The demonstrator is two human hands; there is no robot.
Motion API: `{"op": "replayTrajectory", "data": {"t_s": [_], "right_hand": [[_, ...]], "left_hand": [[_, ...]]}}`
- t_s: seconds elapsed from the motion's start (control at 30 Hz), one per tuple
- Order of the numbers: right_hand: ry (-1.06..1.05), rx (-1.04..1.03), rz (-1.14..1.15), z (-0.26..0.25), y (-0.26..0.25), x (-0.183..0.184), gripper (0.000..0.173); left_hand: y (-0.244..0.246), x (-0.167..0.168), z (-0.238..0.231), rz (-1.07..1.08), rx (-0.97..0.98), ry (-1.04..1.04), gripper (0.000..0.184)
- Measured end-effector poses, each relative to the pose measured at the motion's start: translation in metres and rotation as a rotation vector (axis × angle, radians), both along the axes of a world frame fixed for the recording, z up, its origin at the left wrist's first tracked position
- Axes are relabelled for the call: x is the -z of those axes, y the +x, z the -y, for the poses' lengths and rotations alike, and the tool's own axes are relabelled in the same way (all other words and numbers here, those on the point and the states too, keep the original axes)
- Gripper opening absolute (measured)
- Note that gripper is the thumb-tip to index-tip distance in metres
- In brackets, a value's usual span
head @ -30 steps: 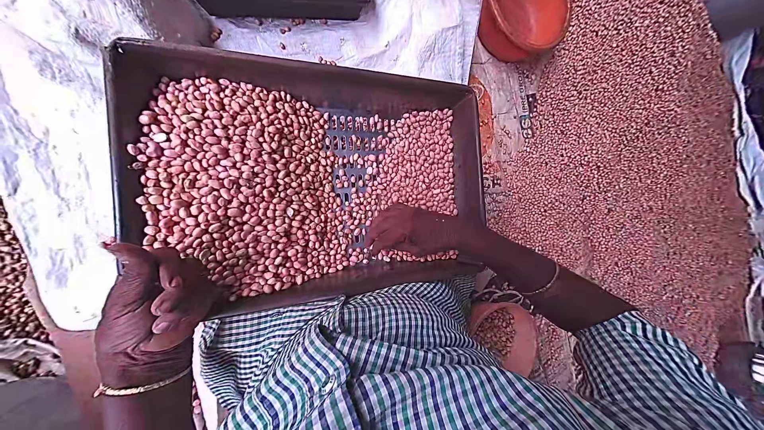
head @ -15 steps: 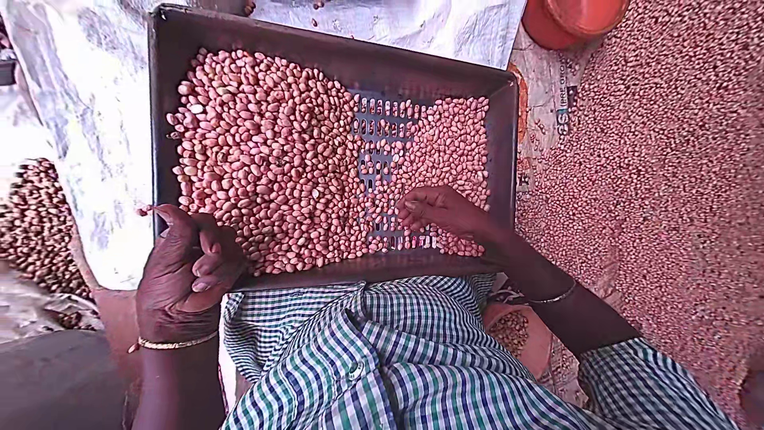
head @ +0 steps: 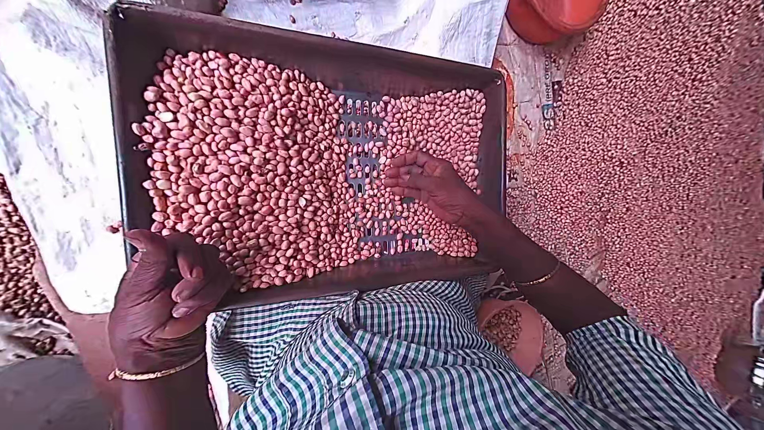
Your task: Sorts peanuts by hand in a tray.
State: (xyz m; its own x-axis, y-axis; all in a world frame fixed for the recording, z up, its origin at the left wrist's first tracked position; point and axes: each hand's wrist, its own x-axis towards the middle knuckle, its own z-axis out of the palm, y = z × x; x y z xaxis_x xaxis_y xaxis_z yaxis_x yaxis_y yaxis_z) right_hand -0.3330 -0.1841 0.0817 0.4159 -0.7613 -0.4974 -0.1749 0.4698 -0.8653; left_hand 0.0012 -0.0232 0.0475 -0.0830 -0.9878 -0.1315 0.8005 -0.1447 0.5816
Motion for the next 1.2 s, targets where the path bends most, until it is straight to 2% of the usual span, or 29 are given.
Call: {"op": "replayTrajectory", "data": {"t_s": [0.07, 0.13, 0.23, 0.3, 0.37, 0.43, 0.5, 0.57, 0.6, 0.67, 0.77, 0.87, 0.93, 1.03, 1.1, 1.2], "right_hand": [[0.110, -0.133, 0.192, -0.013, -0.005, 0.036, 0.027], [0.161, -0.074, 0.102, 0.004, 0.024, 0.033, 0.023], [-0.025, 0.176, 0.007, 0.055, 0.042, 0.025, 0.020], [-0.189, 0.334, 0.004, 0.079, 0.028, 0.024, 0.022], [-0.293, 0.424, 0.010, 0.079, 0.011, 0.019, 0.021], [-0.223, 0.384, -0.005, 0.050, -0.005, 0.005, 0.019], [-0.002, 0.227, -0.069, 0.005, -0.019, -0.012, 0.021], [0.189, 0.102, -0.110, -0.022, -0.028, -0.009, 0.020], [0.220, 0.095, -0.119, -0.027, -0.031, -0.003, 0.019], [0.117, 0.199, -0.140, -0.021, -0.033, 0.007, 0.019], [-0.283, 0.372, -0.150, 0.005, -0.028, 0.017, 0.022], [-0.473, 0.289, -0.155, 0.005, -0.016, 0.002, 0.025], [-0.446, 0.163, -0.122, -0.003, -0.006, -0.005, 0.025], [-0.175, 0.032, 0.039, -0.018, -0.002, -0.013, 0.021], [-0.097, 0.025, 0.117, -0.024, -0.004, -0.004, 0.023], [-0.125, -0.071, -0.034, -0.030, -0.008, -0.006, 0.024]], "left_hand": [[0.001, 0.002, 0.000, -0.020, 0.013, -0.005, 0.049], [0.001, 0.002, -0.001, 0.009, -0.005, -0.002, 0.050], [-0.001, -0.001, -0.001, 0.038, -0.035, 0.016, 0.048], [-0.002, -0.002, 0.000, 0.038, -0.031, 0.013, 0.048], [-0.001, -0.002, 0.000, 0.038, -0.024, 0.009, 0.048], [0.000, -0.002, -0.001, 0.052, -0.006, 0.002, 0.048], [0.000, -0.003, -0.001, 0.058, 0.002, 0.013, 0.046], [-0.002, -0.006, -0.002, 0.058, -0.008, 0.033, 0.046], [-0.002, -0.006, -0.002, 0.067, -0.028, 0.050, 0.047], [-0.003, -0.007, -0.001, 0.069, -0.029, 0.042, 0.047], [-0.004, -0.009, -0.001, 0.063, -0.032, 0.034, 0.047], [-0.004, -0.009, -0.001, 0.047, -0.050, 0.050, 0.049], [-0.004, -0.009, -0.001, 0.059, -0.044, 0.052, 0.050], [-0.003, -0.007, -0.001, 0.072, -0.058, 0.063, 0.051], [-0.001, -0.005, -0.001, 0.066, -0.039, 0.035, 0.048], [0.000, 0.001, -0.003, 0.050, -0.031, 0.005, 0.047]]}}
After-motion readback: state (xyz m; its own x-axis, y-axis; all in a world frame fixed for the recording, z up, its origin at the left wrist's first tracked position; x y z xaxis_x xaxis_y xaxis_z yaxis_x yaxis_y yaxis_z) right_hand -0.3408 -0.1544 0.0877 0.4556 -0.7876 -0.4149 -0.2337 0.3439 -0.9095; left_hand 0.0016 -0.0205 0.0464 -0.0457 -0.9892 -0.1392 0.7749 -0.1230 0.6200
